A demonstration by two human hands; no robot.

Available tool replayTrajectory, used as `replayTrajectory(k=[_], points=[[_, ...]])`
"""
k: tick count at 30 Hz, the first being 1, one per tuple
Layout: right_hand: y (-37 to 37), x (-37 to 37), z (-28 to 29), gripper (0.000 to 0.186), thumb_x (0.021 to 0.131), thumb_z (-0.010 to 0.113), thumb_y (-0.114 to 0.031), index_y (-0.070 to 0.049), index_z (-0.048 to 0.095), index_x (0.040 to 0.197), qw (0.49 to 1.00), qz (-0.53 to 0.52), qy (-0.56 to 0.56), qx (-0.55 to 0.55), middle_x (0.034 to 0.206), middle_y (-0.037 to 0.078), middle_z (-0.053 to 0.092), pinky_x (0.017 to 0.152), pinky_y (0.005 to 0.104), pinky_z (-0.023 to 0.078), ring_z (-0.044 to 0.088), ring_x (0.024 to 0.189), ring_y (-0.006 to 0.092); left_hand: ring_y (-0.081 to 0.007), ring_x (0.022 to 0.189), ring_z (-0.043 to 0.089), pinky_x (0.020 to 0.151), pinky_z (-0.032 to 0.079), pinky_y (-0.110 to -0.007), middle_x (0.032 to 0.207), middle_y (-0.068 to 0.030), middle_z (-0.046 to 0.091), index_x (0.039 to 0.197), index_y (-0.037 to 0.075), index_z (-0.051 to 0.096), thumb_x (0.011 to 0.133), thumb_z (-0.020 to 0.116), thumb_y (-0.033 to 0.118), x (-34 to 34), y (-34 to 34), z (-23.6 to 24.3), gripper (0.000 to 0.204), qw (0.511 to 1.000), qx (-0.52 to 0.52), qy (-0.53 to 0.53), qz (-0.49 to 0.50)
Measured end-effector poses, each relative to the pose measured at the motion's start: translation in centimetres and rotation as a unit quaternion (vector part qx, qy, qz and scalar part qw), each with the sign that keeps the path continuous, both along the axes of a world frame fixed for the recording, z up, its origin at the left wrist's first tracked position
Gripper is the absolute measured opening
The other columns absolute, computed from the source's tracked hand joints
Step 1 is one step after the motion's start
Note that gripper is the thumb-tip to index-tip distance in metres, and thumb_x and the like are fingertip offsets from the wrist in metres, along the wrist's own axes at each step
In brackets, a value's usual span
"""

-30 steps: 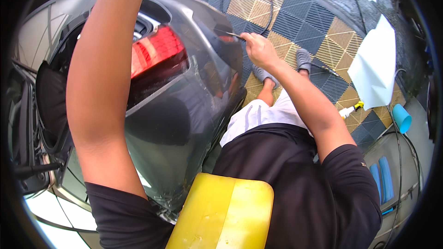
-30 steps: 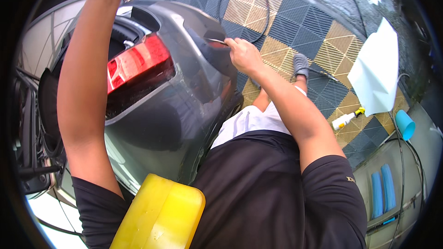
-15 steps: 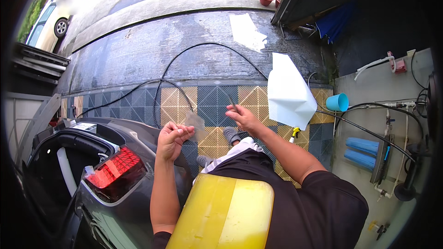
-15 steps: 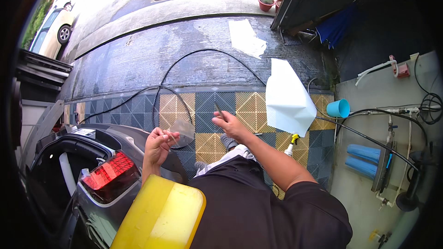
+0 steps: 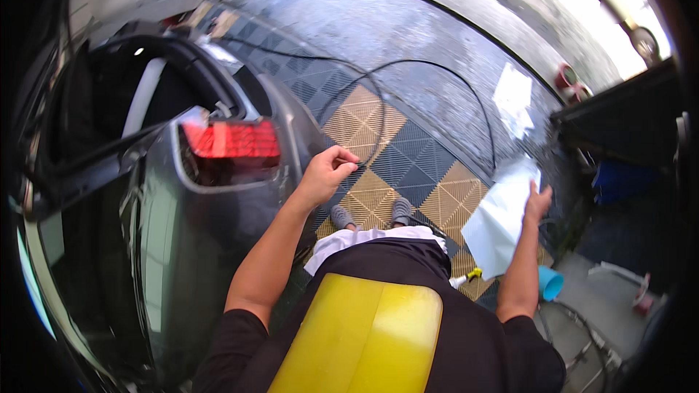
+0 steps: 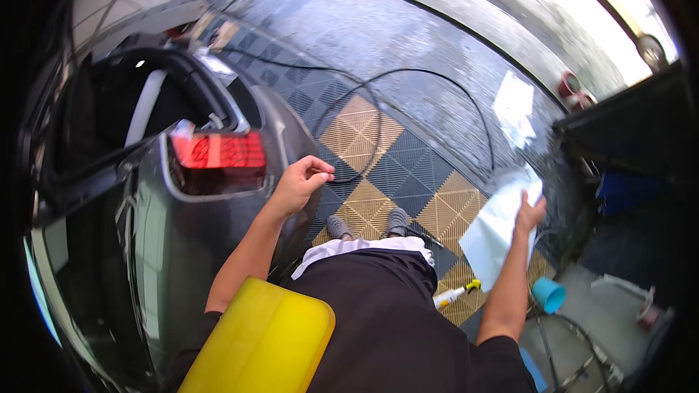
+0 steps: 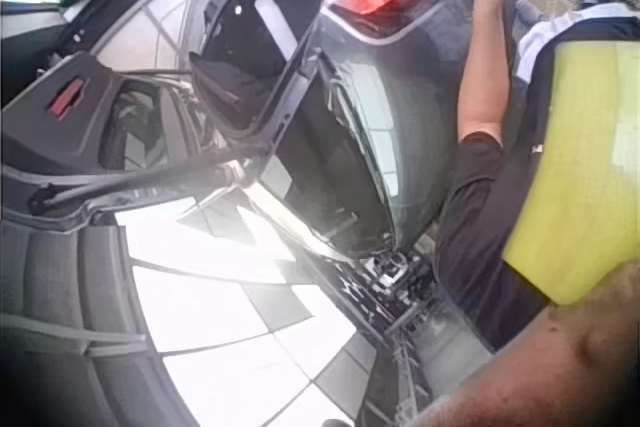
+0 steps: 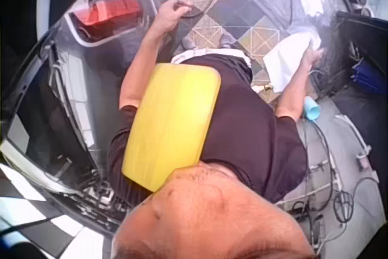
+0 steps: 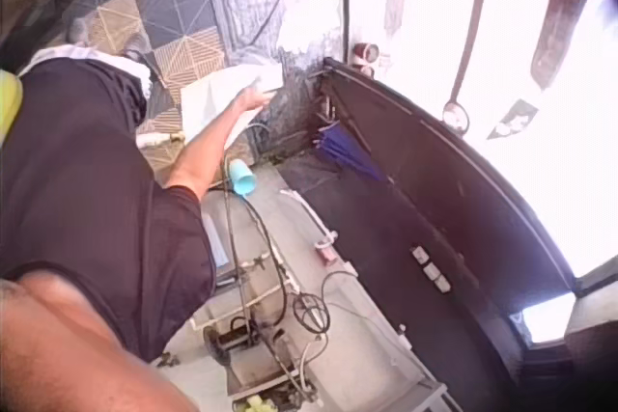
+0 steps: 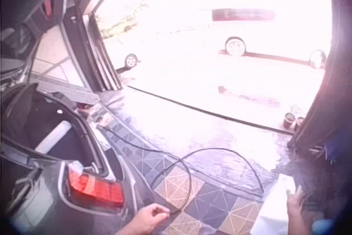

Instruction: The person applies a transparent protective film to the rear taillight area of a car. They use a yellow squeegee to smooth the film and remove bubbles, a knife to trim the edges, and a heat gun to warm the material for better adhesion. The person repeatedly peels back the film to adjust its position and ensure a clean finish.

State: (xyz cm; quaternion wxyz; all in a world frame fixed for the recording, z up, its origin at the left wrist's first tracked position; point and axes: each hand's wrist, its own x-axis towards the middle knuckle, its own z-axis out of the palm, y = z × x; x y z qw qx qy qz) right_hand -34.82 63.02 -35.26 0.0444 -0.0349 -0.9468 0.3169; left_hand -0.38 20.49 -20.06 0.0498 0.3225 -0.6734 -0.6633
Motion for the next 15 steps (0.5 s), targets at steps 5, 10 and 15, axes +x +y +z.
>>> replayTrajectory(k=[5, 10, 15], points=[[2.2, 3.3, 0.0, 0.045, 0.105, 0.044, -0.037, 0.0, 0.069, 0.111, 0.916, 0.3, -0.241, 0.115, 0.069, 0.014, 0.063, 0.062, 0.0409, 0.048, 0.061, 0.062, 0.0246, -0.0211, 0.092, 0.065, 0.086, 0.051, -0.032, 0.1, -0.0103, 0.066, 0.103, -0.001, 0.065, 0.088, 0.066, 0.007, 9.3, -7.3, 14.7, 0.017, 0.887, -0.458, -0.055, 0.018], [-3.2, 18.1, 2.0, 0.03, 0.093, 0.046, -0.001, 0.003, 0.061, 0.119, 0.65, 0.393, -0.648, 0.051, 0.078, 0.01, 0.066, 0.049, 0.0328, 0.044, 0.055, 0.055, 0.0157, -0.031, 0.11, 0.065, 0.096, 0.049, -0.037, 0.116, -0.017, 0.068, 0.121, -0.003, 0.064, 0.091, 0.065, 0.018, 16.8, -16.7, 25.4, 0.035, 0.752, -0.592, -0.278, 0.081], [-6.4, 20.6, 4.0, 0.034, 0.088, 0.055, -0.002, 0.001, 0.065, 0.12, 0.612, 0.482, -0.616, 0.113, 0.078, 0.014, 0.068, 0.051, 0.035, 0.047, 0.06, 0.059, 0.0168, -0.0319, 0.114, 0.064, 0.099, 0.048, -0.038, 0.125, -0.0204, 0.066, 0.133, -0.003, 0.059, 0.093, 0.065, 0.033, 17.3, -23.1, 23.6, 0.054, 0.763, -0.473, -0.438, -0.047]])
